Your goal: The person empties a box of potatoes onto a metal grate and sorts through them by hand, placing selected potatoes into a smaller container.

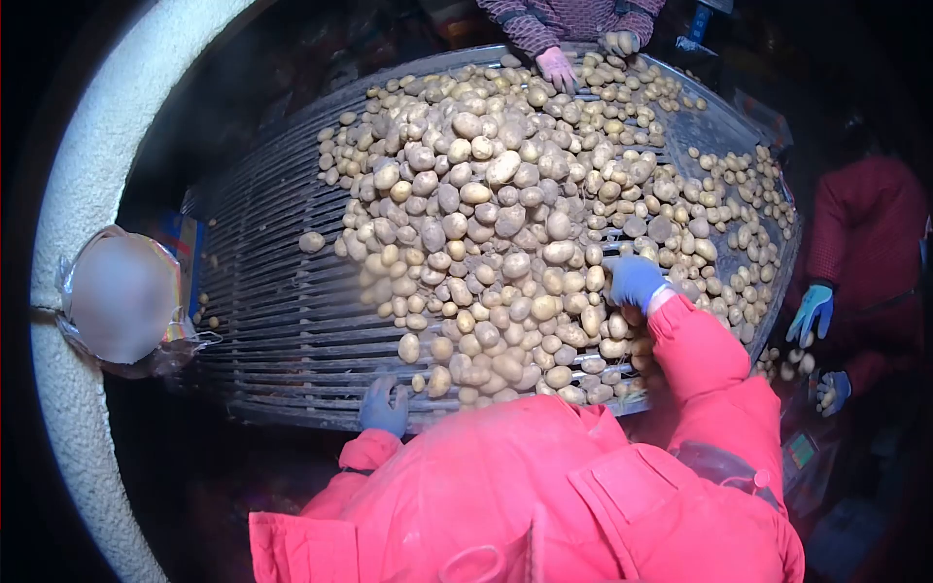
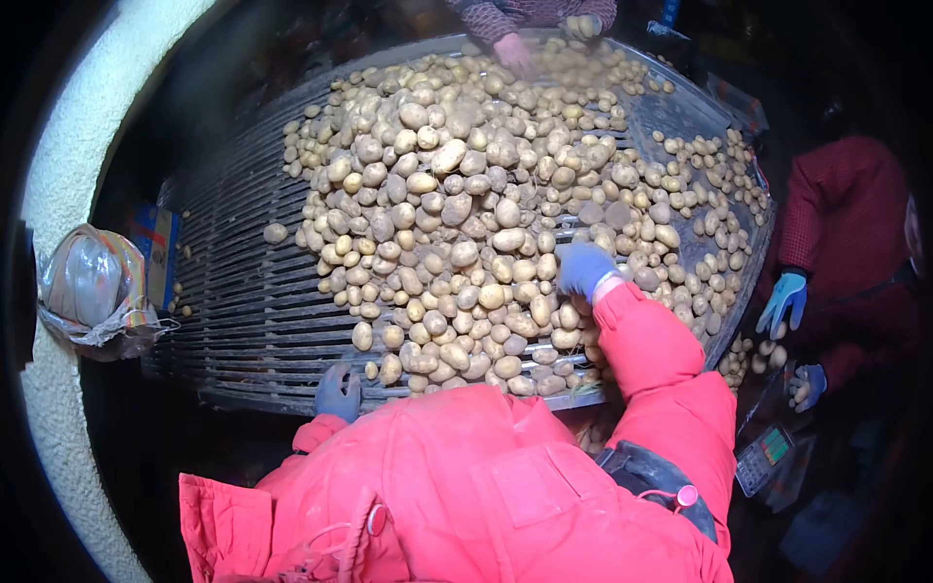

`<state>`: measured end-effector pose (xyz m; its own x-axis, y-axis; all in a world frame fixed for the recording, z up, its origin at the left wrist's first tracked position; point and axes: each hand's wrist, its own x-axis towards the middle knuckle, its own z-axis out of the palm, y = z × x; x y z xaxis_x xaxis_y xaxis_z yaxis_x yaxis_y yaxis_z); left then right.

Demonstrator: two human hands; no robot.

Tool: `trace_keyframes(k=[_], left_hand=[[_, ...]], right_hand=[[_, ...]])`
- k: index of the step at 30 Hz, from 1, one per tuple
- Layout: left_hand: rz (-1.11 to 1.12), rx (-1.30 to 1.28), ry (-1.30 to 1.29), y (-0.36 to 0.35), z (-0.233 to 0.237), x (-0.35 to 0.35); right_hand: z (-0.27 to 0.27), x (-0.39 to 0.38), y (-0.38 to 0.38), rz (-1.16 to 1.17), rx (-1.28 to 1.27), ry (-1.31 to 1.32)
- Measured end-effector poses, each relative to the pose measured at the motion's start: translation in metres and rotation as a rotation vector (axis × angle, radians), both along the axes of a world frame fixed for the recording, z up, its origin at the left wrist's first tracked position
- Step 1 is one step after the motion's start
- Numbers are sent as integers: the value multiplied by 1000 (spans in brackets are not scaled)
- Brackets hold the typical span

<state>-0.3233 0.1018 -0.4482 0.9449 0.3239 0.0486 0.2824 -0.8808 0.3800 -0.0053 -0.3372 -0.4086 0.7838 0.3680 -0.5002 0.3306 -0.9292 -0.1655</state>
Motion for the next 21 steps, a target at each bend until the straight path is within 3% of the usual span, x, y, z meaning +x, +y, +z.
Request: trace_keyframes(k=[8,10,13,15,17,21], left_hand=[[14,55,43,6,-11,-2],[12,44,50,4,-2,-1],[6,4,92,0,1,1],[18,-6,63,6,-10,-1],[6,24,77,7,-11,-1],[-31,53,85,10,-8,-1]], right_hand=[[-2,-22,-21,-12,56,-153],[7,-16,-39,-283,558,143],[-3,-28,-52,-682,1441,375],[-24,-32,-66,-817,1557,496],[-40,-34,-75,-927,1975,1260],[-36,-51,-54,-969,2157,1144]])
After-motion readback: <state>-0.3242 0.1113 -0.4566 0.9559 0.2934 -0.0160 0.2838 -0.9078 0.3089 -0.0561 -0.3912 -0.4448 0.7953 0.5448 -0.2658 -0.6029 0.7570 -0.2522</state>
